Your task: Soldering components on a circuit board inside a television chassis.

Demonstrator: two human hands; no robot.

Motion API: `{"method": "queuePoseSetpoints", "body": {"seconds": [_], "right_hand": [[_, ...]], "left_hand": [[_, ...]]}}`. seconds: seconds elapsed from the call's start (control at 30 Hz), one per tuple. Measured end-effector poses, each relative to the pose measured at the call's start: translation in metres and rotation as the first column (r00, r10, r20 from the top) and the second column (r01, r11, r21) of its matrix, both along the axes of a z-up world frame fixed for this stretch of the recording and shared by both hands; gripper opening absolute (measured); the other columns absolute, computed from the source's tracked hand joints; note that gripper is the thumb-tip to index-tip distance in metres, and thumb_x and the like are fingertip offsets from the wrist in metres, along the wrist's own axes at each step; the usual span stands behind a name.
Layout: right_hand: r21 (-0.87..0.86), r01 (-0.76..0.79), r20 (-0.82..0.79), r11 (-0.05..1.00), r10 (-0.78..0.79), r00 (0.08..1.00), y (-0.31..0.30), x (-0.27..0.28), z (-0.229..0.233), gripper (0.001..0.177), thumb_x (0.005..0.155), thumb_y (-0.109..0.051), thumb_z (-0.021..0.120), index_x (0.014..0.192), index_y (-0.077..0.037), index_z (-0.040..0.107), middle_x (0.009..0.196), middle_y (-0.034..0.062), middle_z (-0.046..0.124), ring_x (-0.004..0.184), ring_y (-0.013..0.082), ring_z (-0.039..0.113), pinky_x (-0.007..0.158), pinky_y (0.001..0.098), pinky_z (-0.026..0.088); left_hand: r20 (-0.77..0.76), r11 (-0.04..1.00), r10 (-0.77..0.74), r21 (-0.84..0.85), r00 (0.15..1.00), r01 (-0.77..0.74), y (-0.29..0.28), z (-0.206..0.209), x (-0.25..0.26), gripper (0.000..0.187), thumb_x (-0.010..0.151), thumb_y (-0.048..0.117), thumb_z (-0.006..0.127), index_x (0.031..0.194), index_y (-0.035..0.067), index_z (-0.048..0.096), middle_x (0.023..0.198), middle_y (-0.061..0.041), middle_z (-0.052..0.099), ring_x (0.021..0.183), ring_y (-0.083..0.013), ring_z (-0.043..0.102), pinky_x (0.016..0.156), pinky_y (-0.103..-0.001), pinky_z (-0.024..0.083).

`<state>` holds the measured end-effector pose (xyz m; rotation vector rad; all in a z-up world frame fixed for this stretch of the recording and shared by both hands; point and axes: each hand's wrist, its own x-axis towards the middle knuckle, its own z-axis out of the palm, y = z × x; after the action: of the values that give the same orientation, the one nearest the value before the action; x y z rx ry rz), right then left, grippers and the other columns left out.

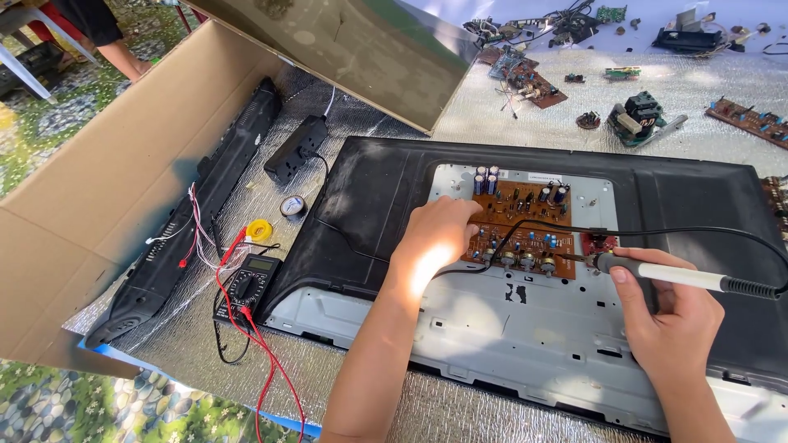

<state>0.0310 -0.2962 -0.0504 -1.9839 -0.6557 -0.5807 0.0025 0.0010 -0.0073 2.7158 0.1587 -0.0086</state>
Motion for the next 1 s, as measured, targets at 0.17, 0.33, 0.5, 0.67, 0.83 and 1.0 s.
{"method": "queuePoseSetpoints", "body": {"seconds": [0.17, 0.33, 0.5, 0.67, 0.83, 1.0], "right_hand": [[0.029, -0.026, 0.006, 0.999, 0.025, 1.000, 0.000, 0.000, -0.002, 0.019, 0.107, -0.005, 0.073, 0.122, 0.007, 0.069, 0.124, 0.0154, 0.072, 0.094, 0.0177, 0.067, 0.072, 0.0244, 0.048], [0.036, -0.015, 0.004, 0.999, 0.015, 1.000, 0.000, -0.002, -0.001, 0.018, 0.108, -0.005, 0.073, 0.121, 0.007, 0.070, 0.125, 0.0154, 0.072, 0.096, 0.0179, 0.068, 0.074, 0.0246, 0.049], [-0.017, 0.036, -0.027, 0.999, -0.036, 0.999, -0.001, -0.001, 0.000, 0.018, 0.107, -0.013, 0.074, 0.119, 0.000, 0.074, 0.117, 0.0071, 0.073, 0.062, 0.0070, 0.045, 0.057, 0.0217, 0.033], [-0.014, 0.037, -0.039, 0.999, -0.038, 0.999, -0.001, 0.002, 0.004, 0.018, 0.101, -0.015, 0.072, 0.117, -0.007, 0.075, 0.118, 0.0026, 0.074, 0.067, 0.0068, 0.048, 0.061, 0.0220, 0.035], [0.007, 0.002, -0.052, 1.000, -0.001, 0.999, 0.001, 0.002, 0.005, 0.015, 0.099, -0.016, 0.071, 0.111, -0.008, 0.074, 0.120, 0.0014, 0.074, 0.049, 0.0052, 0.033, 0.050, 0.0198, 0.027], [0.003, 0.001, -0.044, 1.000, -0.001, 0.999, 0.001, 0.000, 0.007, 0.017, 0.099, -0.016, 0.071, 0.112, -0.007, 0.075, 0.119, 0.0016, 0.074, 0.049, 0.0050, 0.035, 0.050, 0.0196, 0.028]], "left_hand": [[-0.013, 1.000, -0.006, 0.018, 1.000, 0.006, -0.001, -0.002, 0.003, 0.038, 0.101, 0.012, 0.054, 0.138, 0.010, 0.063, 0.117, -0.013, 0.075, 0.106, -0.0393, 0.067, 0.070, -0.053, 0.054], [-0.034, 1.000, -0.006, 0.026, 0.999, 0.007, -0.001, -0.003, 0.004, 0.039, 0.101, 0.012, 0.054, 0.140, 0.011, 0.062, 0.119, -0.013, 0.074, 0.109, -0.0386, 0.067, 0.072, -0.053, 0.056], [-0.080, 1.000, -0.013, -0.028, 0.997, 0.010, -0.005, 0.013, -0.002, 0.042, 0.103, 0.013, 0.053, 0.144, 0.006, 0.057, 0.134, -0.014, 0.068, 0.125, -0.0366, 0.061, 0.086, -0.056, 0.057], [-0.035, 0.996, 0.012, -0.090, 0.999, -0.015, -0.009, 0.027, -0.006, 0.041, 0.103, 0.013, 0.050, 0.142, 0.010, 0.060, 0.138, -0.009, 0.066, 0.130, -0.0342, 0.058, 0.095, -0.057, 0.052], [0.037, 1.000, 0.008, -0.028, 0.999, -0.007, -0.001, 0.007, 0.000, 0.039, 0.101, 0.011, 0.049, 0.138, 0.012, 0.064, 0.127, -0.008, 0.073, 0.120, -0.0348, 0.064, 0.081, -0.055, 0.056], [0.444, 0.964, 0.124, -0.266, 0.888, -0.001, -0.015, 0.047, -0.015, 0.057, 0.095, 0.001, 0.043, 0.145, 0.023, 0.058, 0.113, -0.002, 0.079, 0.056, -0.0193, 0.062, 0.052, -0.037, 0.044]]}}
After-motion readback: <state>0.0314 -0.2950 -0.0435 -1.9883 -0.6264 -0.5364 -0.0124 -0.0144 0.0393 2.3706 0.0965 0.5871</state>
